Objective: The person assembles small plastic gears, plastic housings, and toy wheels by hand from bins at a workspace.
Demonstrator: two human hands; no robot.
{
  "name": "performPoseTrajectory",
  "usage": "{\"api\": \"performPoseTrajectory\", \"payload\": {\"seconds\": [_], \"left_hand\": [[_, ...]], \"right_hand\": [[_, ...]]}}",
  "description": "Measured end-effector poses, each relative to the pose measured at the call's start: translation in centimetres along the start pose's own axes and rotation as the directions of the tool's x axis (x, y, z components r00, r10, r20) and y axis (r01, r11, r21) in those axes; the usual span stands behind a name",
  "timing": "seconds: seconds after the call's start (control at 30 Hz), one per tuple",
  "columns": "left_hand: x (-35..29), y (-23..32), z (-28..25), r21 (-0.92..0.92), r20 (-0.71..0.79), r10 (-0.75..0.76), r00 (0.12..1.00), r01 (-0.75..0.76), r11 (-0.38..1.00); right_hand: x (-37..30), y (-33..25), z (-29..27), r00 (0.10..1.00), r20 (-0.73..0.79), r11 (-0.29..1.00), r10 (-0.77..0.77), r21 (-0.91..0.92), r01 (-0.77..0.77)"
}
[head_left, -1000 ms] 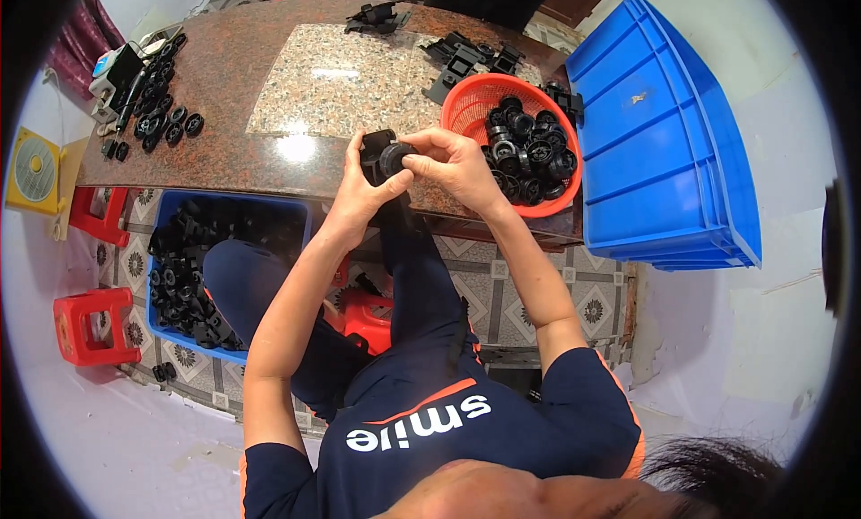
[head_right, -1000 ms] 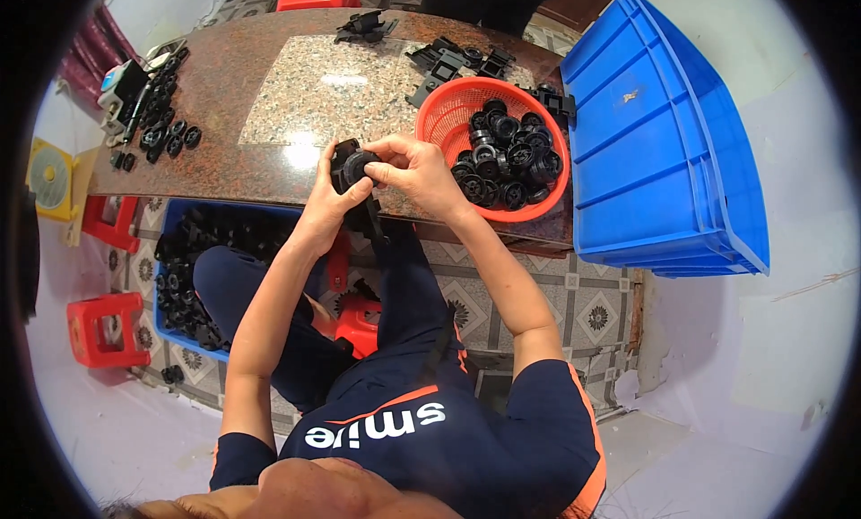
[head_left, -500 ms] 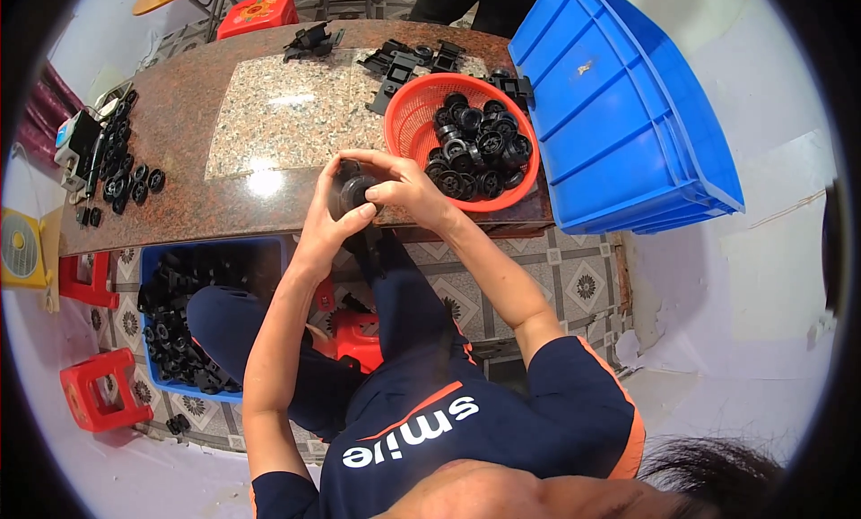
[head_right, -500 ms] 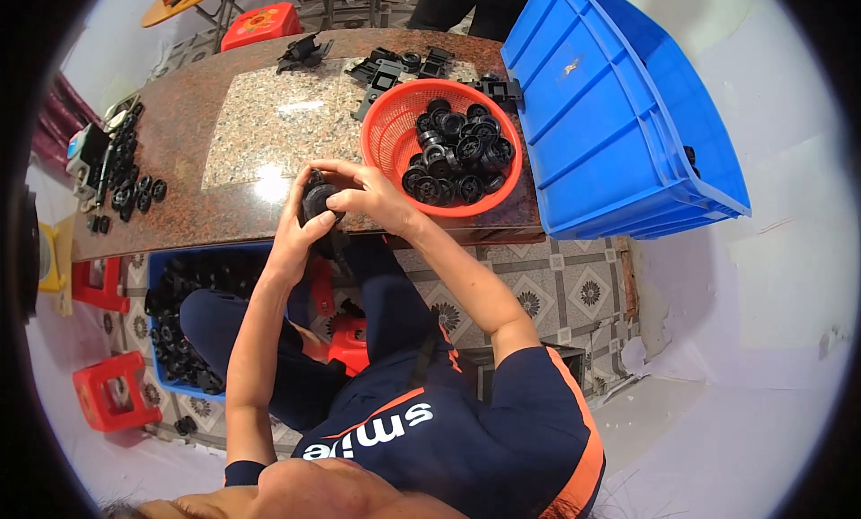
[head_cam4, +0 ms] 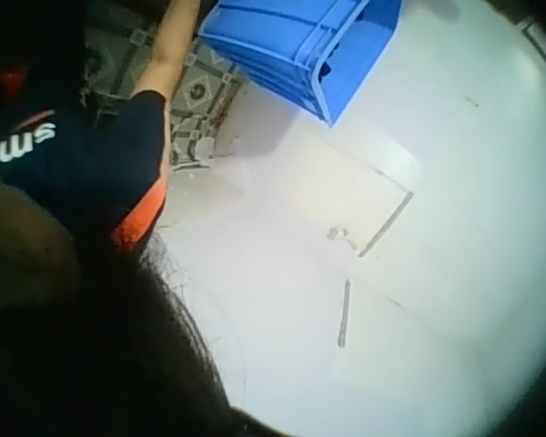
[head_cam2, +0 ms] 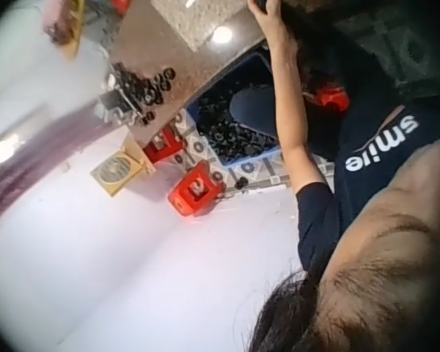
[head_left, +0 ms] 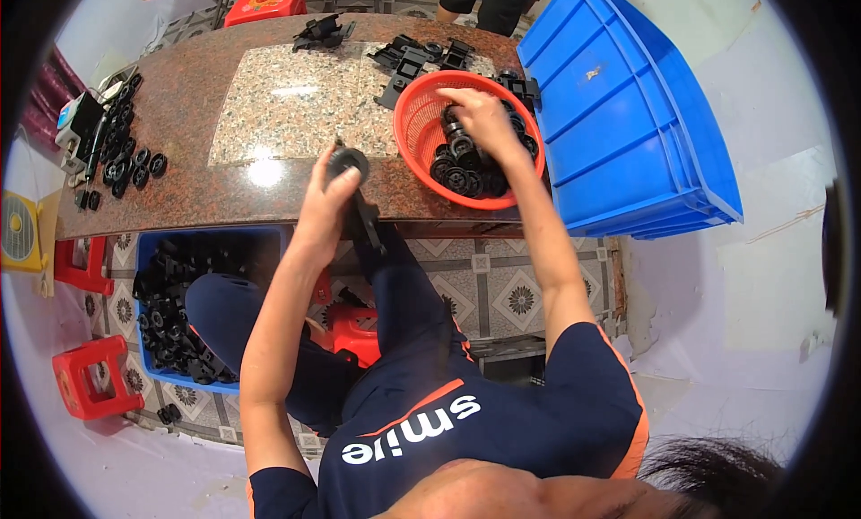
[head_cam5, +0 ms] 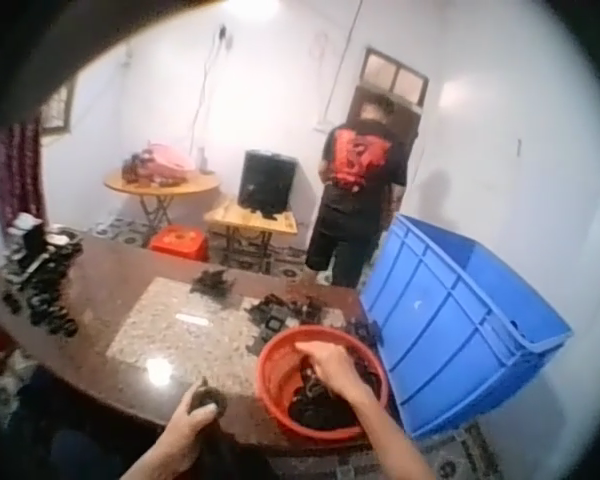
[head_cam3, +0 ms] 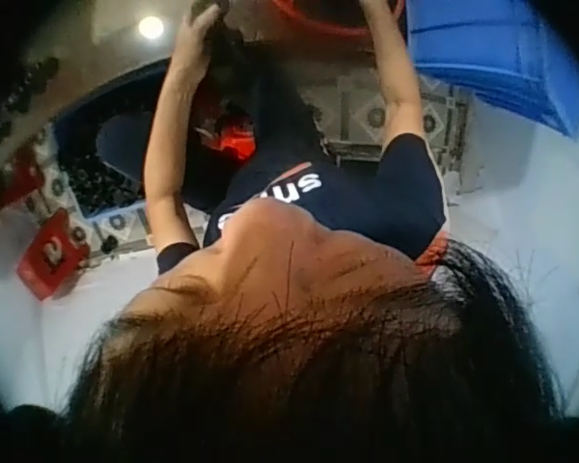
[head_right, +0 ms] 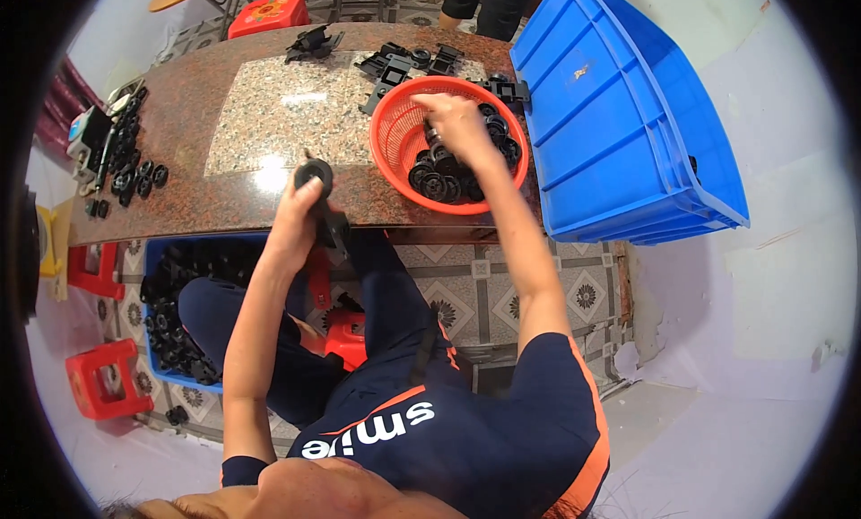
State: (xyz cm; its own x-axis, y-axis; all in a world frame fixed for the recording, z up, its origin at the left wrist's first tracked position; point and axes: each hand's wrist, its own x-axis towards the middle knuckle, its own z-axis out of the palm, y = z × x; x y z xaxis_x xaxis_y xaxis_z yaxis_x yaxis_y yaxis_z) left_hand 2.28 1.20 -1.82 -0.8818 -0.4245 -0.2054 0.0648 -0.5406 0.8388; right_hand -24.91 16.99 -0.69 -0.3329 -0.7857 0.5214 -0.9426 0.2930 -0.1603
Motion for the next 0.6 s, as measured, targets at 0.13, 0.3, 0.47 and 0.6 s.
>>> {"api": "performPoseTrajectory", "payload": {"seconds": [0.13,0.3,0.47,0.6], "left_hand": [[2.2,-0.4,-2.2,-0.193,-0.105,-0.008,0.994,-0.013,0.981],[2.3,-0.1,-2.1,-0.198,-0.159,0.076,0.984,-0.107,0.974],[3.1,-0.7,-2.6,-0.147,-0.232,0.085,0.969,-0.121,0.982],[2.3,0.2,-2.4,-0.131,-0.250,0.133,0.959,-0.170,0.977]], "right_hand": [[-1.6,7.7,0.9,0.935,0.340,0.989,0.101,-0.138,-0.056],[-1.1,4.2,0.1,0.998,-0.026,0.930,0.062,-0.360,-0.067],[-0.7,-8.4,-1.0,0.905,0.226,0.364,0.360,0.859,-0.360],[-1.2,-14.8,-1.0,0.856,0.469,0.023,0.220,0.874,-0.485]]}}
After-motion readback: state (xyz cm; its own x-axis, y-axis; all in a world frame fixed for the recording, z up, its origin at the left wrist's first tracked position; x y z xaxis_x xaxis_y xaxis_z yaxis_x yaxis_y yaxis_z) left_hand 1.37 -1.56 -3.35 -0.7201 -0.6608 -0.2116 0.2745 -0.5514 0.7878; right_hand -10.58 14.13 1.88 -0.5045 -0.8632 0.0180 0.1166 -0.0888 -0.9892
